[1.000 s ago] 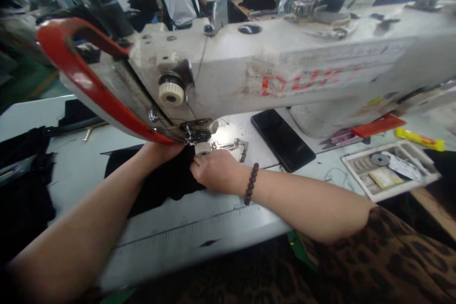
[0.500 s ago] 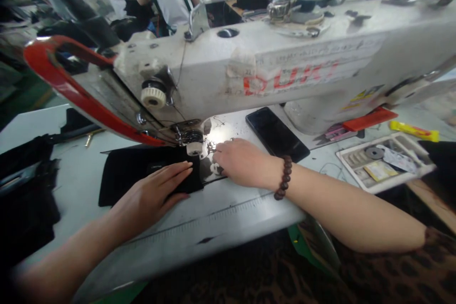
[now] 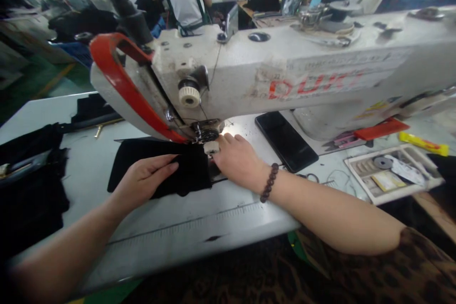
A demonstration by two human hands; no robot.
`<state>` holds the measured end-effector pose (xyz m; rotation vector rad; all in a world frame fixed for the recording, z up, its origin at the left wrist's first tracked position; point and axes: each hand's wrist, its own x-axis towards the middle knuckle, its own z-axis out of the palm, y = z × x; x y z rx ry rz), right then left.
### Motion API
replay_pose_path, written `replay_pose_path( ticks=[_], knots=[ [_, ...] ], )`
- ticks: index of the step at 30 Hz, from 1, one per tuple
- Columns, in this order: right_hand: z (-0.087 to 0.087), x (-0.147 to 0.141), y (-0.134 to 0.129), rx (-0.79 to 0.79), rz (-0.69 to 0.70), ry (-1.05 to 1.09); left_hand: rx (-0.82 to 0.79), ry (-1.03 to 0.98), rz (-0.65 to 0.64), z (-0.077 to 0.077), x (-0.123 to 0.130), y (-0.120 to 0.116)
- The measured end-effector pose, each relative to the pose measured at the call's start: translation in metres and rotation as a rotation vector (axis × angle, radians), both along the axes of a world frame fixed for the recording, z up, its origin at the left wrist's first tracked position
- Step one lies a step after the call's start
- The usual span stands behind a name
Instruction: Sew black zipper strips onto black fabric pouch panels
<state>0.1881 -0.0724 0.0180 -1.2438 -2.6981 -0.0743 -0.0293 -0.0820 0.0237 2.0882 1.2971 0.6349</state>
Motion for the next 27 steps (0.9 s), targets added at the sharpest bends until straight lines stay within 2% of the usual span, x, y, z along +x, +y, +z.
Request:
replay_pose_path(
  ticks=[5,7,11,14,16,18,23,27],
  knots=[
    [-0.002,0.012,-0.028,0.149,0.341,0.030,0.078,-0.017,-0.047,0.001,0.006,-0.007],
    [-0.005,0.010,-0.033,0.227,0.399,0.022,0.145,-0.021,-0.079,0.000,0.009,-0.010],
    [-0.007,0.006,-0.032,0.352,0.436,0.023,0.183,-0.026,-0.063,0.001,0.009,-0.012],
    [-0.007,0.006,-0.029,0.392,0.435,0.050,0.169,-0.025,-0.011,0.005,0.008,-0.010],
    [-0.007,0.006,-0.027,0.406,0.444,0.072,0.194,-0.018,-0.021,0.007,0.008,-0.010],
    [-0.008,0.006,-0.026,0.394,0.463,0.091,0.262,-0.010,-0.083,0.006,0.009,-0.011],
    [-0.014,0.007,-0.029,0.292,0.458,0.070,0.524,0.073,-0.379,-0.007,0.013,-0.017],
    [-0.017,0.009,-0.030,0.219,0.460,0.051,0.626,0.162,-0.441,-0.015,0.016,-0.021]
  ],
)
